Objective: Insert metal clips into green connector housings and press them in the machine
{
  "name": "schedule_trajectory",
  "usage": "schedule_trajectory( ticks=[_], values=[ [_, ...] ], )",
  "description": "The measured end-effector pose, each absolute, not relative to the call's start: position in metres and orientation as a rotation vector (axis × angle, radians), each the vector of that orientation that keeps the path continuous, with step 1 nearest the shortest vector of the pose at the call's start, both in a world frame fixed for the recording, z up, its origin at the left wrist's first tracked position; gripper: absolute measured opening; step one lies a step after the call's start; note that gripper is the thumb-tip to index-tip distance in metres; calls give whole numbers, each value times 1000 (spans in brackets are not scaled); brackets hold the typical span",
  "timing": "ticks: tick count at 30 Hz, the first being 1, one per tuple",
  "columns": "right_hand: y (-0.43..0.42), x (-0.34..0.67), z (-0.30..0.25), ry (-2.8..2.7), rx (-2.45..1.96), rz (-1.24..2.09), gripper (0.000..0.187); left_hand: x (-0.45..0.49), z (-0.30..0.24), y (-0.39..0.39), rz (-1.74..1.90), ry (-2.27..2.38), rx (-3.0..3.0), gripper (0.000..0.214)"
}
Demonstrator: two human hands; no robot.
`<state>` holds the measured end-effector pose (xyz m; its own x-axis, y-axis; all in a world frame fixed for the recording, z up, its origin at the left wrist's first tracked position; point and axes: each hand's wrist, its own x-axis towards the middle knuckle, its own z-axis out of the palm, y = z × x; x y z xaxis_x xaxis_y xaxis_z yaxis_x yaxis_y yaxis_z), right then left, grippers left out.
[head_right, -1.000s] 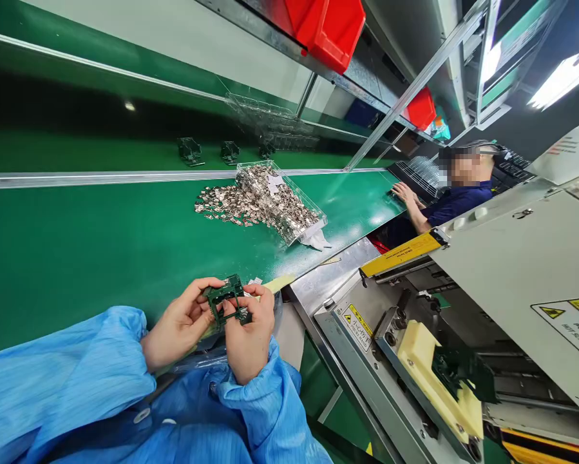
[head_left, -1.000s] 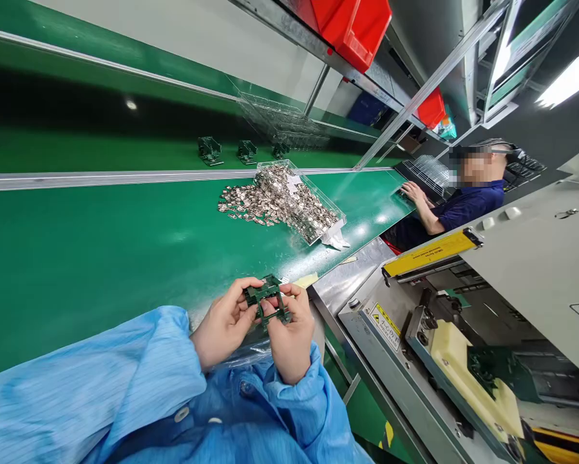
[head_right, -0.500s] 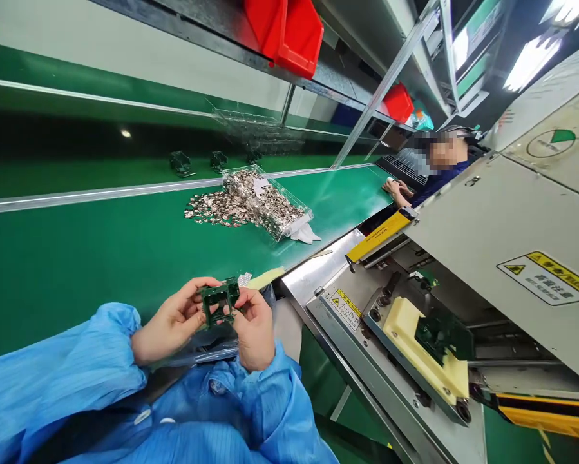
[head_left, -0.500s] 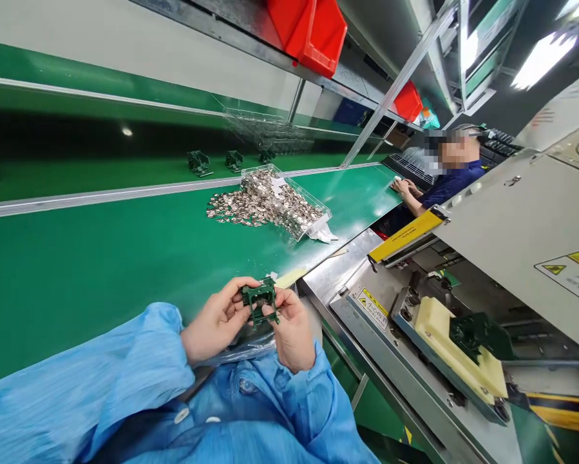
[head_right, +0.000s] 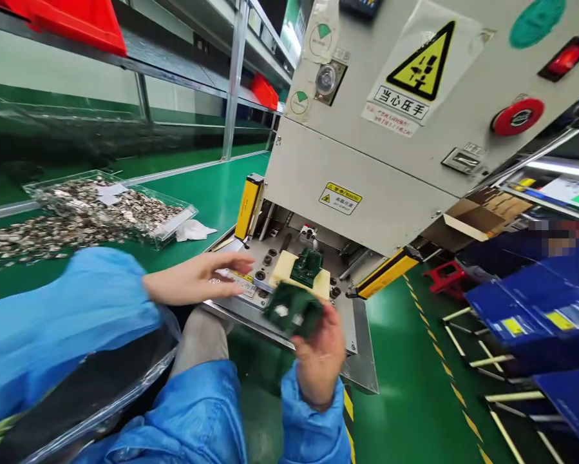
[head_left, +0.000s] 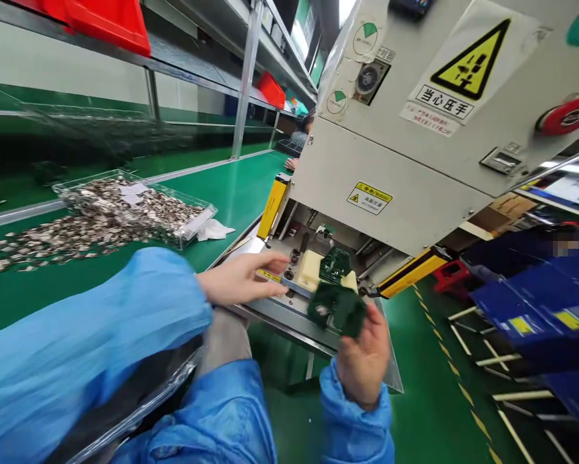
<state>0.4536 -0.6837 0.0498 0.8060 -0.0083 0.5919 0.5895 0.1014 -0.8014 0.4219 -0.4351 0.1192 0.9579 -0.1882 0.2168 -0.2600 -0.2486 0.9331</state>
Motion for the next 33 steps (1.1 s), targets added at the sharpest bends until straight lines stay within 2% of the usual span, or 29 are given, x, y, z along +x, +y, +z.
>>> schedule_trajectory(
  ticks=[3, 5, 9, 12, 16, 20, 23, 26, 29, 31, 33],
  values=[
    [-730, 484, 51, -162, -1441, -833, 56, 484, 127, -482, 273, -382, 1985, 68],
    [-746, 503, 55, -87, -1503, -857, 59, 515, 126, -508, 278, -380, 1999, 77],
    [-747, 533, 68, -180, -1549, -787, 61, 538, 124, -525, 255, -350, 1942, 79],
    [-735, 553, 77, -317, -1610, -745, 62, 523, 128, -503, 283, -323, 1903, 78],
    [-718, 573, 88, -535, -1896, -543, 58, 472, 131, -442, 159, -321, 1826, 61],
    [-708, 578, 94, -702, -2035, -301, 50, 419, 109, -386, -27, -122, 1846, 52],
    [-709, 573, 94, -699, -2050, -297, 55, 400, 83, -368, -120, 6, 1841, 55],
    [-729, 558, 84, -617, -2151, -503, 59, 402, 61, -367, -115, 7, 1869, 56],
    [-771, 533, 54, -255, -2268, -771, 63, 414, 46, -370, -170, -115, 1900, 56],
    [-801, 515, 27, 33, -2280, -677, 68, 421, 39, -369, -201, -212, 1899, 56],
    [-822, 498, 3, 174, -2155, -546, 65, 425, 36, -365, -193, -256, 1901, 57]
  ],
)
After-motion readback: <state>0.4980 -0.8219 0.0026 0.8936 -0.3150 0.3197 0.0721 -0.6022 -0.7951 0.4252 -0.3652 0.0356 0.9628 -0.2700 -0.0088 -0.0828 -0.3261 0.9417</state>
